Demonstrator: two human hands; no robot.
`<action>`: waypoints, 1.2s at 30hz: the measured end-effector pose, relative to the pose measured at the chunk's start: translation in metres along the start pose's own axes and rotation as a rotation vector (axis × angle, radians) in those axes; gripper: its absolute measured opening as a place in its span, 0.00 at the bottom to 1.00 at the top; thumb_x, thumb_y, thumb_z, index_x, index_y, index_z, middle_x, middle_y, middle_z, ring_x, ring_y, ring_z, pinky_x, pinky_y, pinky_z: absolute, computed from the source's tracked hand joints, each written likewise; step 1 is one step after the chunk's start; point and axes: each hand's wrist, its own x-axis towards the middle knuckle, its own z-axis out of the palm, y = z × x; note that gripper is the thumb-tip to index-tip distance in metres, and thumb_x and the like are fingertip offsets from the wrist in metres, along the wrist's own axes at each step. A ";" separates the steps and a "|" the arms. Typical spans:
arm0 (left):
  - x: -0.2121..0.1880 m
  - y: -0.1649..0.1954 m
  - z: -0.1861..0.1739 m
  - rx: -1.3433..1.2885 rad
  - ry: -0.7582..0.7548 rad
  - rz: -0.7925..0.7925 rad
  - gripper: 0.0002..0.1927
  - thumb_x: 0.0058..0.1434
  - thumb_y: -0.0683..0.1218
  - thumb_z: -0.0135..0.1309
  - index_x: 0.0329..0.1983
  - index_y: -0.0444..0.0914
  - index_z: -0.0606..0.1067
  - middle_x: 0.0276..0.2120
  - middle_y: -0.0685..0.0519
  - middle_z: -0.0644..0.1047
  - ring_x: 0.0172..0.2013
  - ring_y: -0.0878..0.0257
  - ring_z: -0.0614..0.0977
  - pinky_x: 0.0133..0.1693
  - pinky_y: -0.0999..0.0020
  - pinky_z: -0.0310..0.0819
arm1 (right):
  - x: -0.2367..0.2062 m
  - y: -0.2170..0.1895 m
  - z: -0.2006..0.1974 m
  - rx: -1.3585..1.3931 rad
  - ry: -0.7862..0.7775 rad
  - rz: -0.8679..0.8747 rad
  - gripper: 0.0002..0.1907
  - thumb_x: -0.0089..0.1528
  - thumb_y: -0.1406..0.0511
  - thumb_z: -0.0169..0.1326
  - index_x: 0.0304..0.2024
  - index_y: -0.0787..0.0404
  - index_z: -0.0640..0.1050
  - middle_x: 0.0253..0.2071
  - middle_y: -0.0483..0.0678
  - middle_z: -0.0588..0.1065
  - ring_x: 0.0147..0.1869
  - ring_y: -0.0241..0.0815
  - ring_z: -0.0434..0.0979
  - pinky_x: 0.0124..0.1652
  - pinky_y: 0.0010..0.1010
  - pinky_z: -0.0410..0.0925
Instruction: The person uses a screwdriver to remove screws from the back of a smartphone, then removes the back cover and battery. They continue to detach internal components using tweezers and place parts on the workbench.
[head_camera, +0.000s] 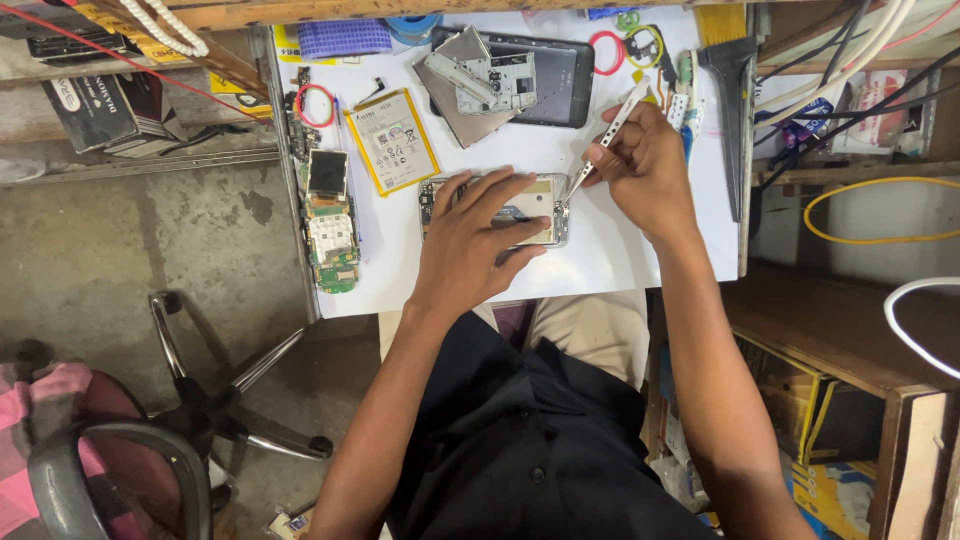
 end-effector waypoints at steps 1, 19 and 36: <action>0.000 0.000 0.000 -0.001 0.000 -0.001 0.13 0.56 0.53 0.66 0.44 0.49 0.86 0.62 0.55 0.74 0.67 0.57 0.70 0.68 0.50 0.56 | 0.000 0.000 0.000 -0.012 0.000 0.002 0.17 0.67 0.78 0.54 0.55 0.72 0.65 0.37 0.53 0.77 0.38 0.38 0.80 0.38 0.29 0.78; -0.002 0.001 0.003 0.009 0.009 -0.001 0.13 0.57 0.54 0.66 0.44 0.50 0.86 0.62 0.55 0.75 0.66 0.57 0.70 0.68 0.50 0.55 | -0.048 0.020 0.000 0.215 0.242 0.004 0.13 0.69 0.76 0.56 0.53 0.69 0.67 0.37 0.52 0.77 0.39 0.38 0.80 0.42 0.35 0.82; -0.002 0.001 0.004 0.007 0.004 -0.007 0.13 0.57 0.54 0.66 0.44 0.49 0.86 0.62 0.55 0.75 0.66 0.57 0.71 0.68 0.50 0.55 | -0.054 0.022 0.004 0.190 0.249 -0.067 0.14 0.69 0.76 0.56 0.53 0.69 0.66 0.39 0.52 0.77 0.41 0.37 0.79 0.42 0.34 0.82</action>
